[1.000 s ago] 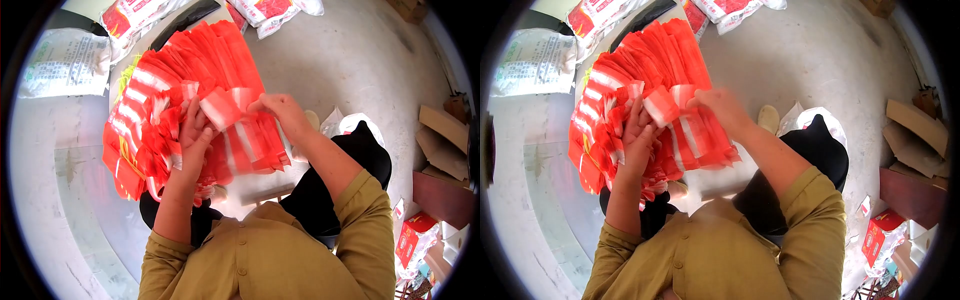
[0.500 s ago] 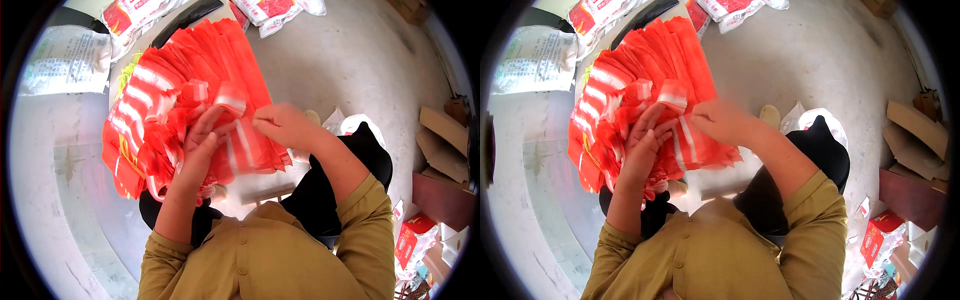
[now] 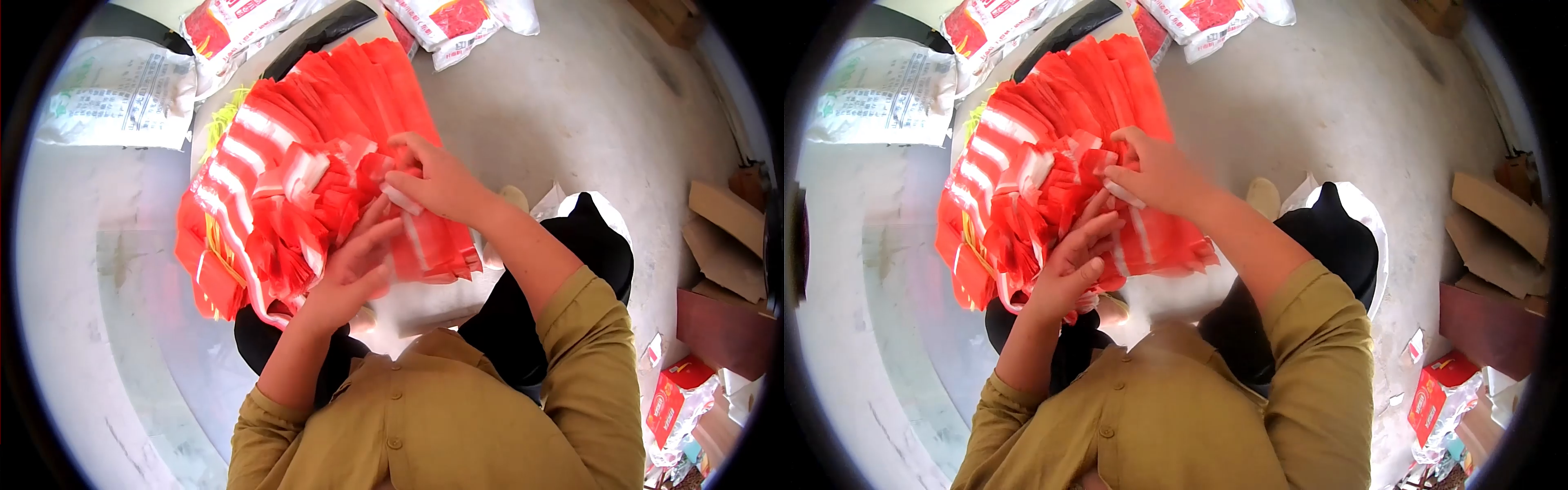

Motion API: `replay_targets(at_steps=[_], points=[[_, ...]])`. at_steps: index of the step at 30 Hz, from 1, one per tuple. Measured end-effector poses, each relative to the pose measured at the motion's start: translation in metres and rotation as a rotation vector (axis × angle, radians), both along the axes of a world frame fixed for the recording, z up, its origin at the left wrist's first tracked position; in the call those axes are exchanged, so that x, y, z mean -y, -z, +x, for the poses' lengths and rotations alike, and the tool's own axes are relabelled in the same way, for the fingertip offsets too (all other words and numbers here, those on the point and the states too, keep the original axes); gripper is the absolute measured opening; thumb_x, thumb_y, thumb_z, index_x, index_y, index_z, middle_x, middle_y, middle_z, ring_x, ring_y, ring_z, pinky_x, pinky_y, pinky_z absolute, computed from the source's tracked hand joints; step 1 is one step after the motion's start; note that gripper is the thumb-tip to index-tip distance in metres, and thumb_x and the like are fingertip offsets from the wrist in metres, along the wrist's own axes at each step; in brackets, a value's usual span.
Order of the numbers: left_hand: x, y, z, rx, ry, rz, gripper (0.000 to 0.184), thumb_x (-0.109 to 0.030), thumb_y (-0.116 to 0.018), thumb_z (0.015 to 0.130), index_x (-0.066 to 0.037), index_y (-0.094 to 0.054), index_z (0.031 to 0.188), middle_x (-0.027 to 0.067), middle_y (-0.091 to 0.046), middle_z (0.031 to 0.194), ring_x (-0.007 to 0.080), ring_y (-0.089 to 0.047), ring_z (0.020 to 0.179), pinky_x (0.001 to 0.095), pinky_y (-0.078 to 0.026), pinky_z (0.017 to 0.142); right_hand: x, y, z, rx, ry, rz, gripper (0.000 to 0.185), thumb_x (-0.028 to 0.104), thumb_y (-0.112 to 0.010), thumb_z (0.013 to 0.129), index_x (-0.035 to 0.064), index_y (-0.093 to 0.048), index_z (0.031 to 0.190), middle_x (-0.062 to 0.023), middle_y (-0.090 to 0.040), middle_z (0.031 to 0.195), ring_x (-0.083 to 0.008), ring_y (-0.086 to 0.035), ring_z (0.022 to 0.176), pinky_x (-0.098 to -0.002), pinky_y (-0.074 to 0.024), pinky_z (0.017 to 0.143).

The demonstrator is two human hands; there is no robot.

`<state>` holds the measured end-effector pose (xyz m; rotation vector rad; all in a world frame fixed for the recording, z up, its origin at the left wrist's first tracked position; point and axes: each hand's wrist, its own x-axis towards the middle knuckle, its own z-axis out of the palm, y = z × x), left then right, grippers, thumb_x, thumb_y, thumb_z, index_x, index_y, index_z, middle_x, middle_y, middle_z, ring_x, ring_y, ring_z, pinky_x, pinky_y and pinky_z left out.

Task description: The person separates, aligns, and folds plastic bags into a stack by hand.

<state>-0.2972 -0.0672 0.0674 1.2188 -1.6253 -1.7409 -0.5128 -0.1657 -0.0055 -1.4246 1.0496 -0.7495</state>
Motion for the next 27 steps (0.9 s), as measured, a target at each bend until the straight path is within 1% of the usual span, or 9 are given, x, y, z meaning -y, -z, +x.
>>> replay_targets(at_steps=[3,6,10,11,15,18,20,23,27], points=[[-0.01,-0.011,0.008,0.183,0.083,-0.165,0.061,-0.035,-0.068,0.102,-0.002,-0.055,0.152,0.0162,-0.022,0.176,0.032,-0.025,0.162,0.0455,-0.024,0.127,-0.002,0.007,-0.001,0.009,-0.063,0.002,0.058,0.022,-0.074,0.096,0.006,-0.052,0.147,-0.0092,-0.069,0.111,-0.0189,-0.066,0.102,-0.0356,-0.0534,0.091],[-0.025,-0.03,0.006,0.247,0.076,-0.069,0.058,-0.033,-0.068,0.101,0.0,-0.058,0.148,0.019,-0.03,0.173,0.0326,-0.026,0.161,0.045,-0.023,0.128,-0.013,0.006,-0.01,-0.012,-0.093,-0.004,0.059,0.021,-0.075,0.096,0.0043,-0.051,0.148,-0.0099,-0.07,0.113,-0.0186,-0.067,0.103,-0.0352,-0.0539,0.091],[-0.04,-0.044,0.014,0.165,0.201,0.053,0.051,-0.02,-0.068,0.098,0.002,-0.061,0.143,0.0192,-0.058,0.152,0.0316,-0.054,0.142,0.0421,-0.043,0.115,-0.019,0.005,-0.024,-0.056,-0.163,0.021,0.059,0.022,-0.073,0.098,0.003,-0.051,0.149,-0.0115,-0.071,0.12,-0.0206,-0.069,0.107,-0.0353,-0.0536,0.095],[-0.037,-0.052,0.015,0.224,0.275,-0.007,0.041,-0.012,-0.065,0.099,0.004,-0.065,0.137,0.0152,-0.07,0.132,0.0255,-0.066,0.121,0.0379,-0.052,0.101,-0.02,0.006,-0.025,-0.085,-0.18,0.009,0.058,0.022,-0.072,0.098,0.0029,-0.051,0.149,-0.0121,-0.071,0.123,-0.0211,-0.069,0.108,-0.0353,-0.0535,0.096],[-0.041,-0.065,0.022,0.244,-0.026,-0.152,0.028,-0.002,-0.058,0.101,0.003,-0.069,0.126,0.0098,-0.073,0.121,0.0174,-0.067,0.112,0.0298,-0.051,0.094,-0.023,0.004,-0.025,0.1,-0.192,0.016,0.059,0.023,-0.064,0.104,0.004,-0.044,0.156,-0.0139,-0.071,0.129,-0.0235,-0.069,0.112,-0.0356,-0.0527,0.098],[-0.031,-0.063,0.042,0.429,-0.266,-0.409,0.031,-0.001,-0.065,0.096,0.0,-0.071,0.126,0.0103,-0.073,0.12,0.0193,-0.067,0.112,0.034,-0.051,0.098,-0.028,-0.003,-0.016,0.147,-0.247,-0.014,0.064,0.025,-0.059,0.107,0.006,-0.035,0.163,-0.0138,-0.07,0.131,-0.024,-0.069,0.111,-0.0355,-0.0524,0.098],[-0.025,-0.058,0.049,0.487,-0.351,-0.522,0.03,-0.002,-0.066,0.097,-0.001,-0.071,0.127,0.0114,-0.071,0.125,0.0216,-0.065,0.119,0.0349,-0.05,0.103,-0.031,0.001,-0.013,0.11,-0.313,-0.1,0.068,0.028,-0.056,0.108,0.008,-0.028,0.167,-0.0127,-0.068,0.132,-0.024,-0.069,0.108,-0.0352,-0.0523,0.098],[-0.018,-0.057,0.059,0.618,-0.399,-0.581,0.031,-0.004,-0.067,0.097,-0.001,-0.071,0.127,0.0136,-0.065,0.138,0.0266,-0.06,0.131,0.0383,-0.046,0.111,-0.034,-0.011,-0.017,0.065,-0.423,-0.034,0.067,0.037,-0.051,0.11,0.0105,-0.027,0.167,-0.0164,-0.066,0.14,-0.0286,-0.067,0.123,-0.0386,-0.0523,0.103],[-0.018,-0.045,0.068,0.863,-0.441,-0.705,0.037,-0.009,-0.07,0.096,-0.003,-0.068,0.132,0.016,-0.053,0.154,0.033,-0.049,0.144,0.0442,-0.04,0.119,-0.034,-0.021,-0.027,0.19,-0.468,0.209,0.067,0.039,-0.048,0.11,0.015,-0.027,0.168,-0.0199,-0.063,0.143,-0.0347,-0.064,0.124,-0.0417,-0.0497,0.106]])
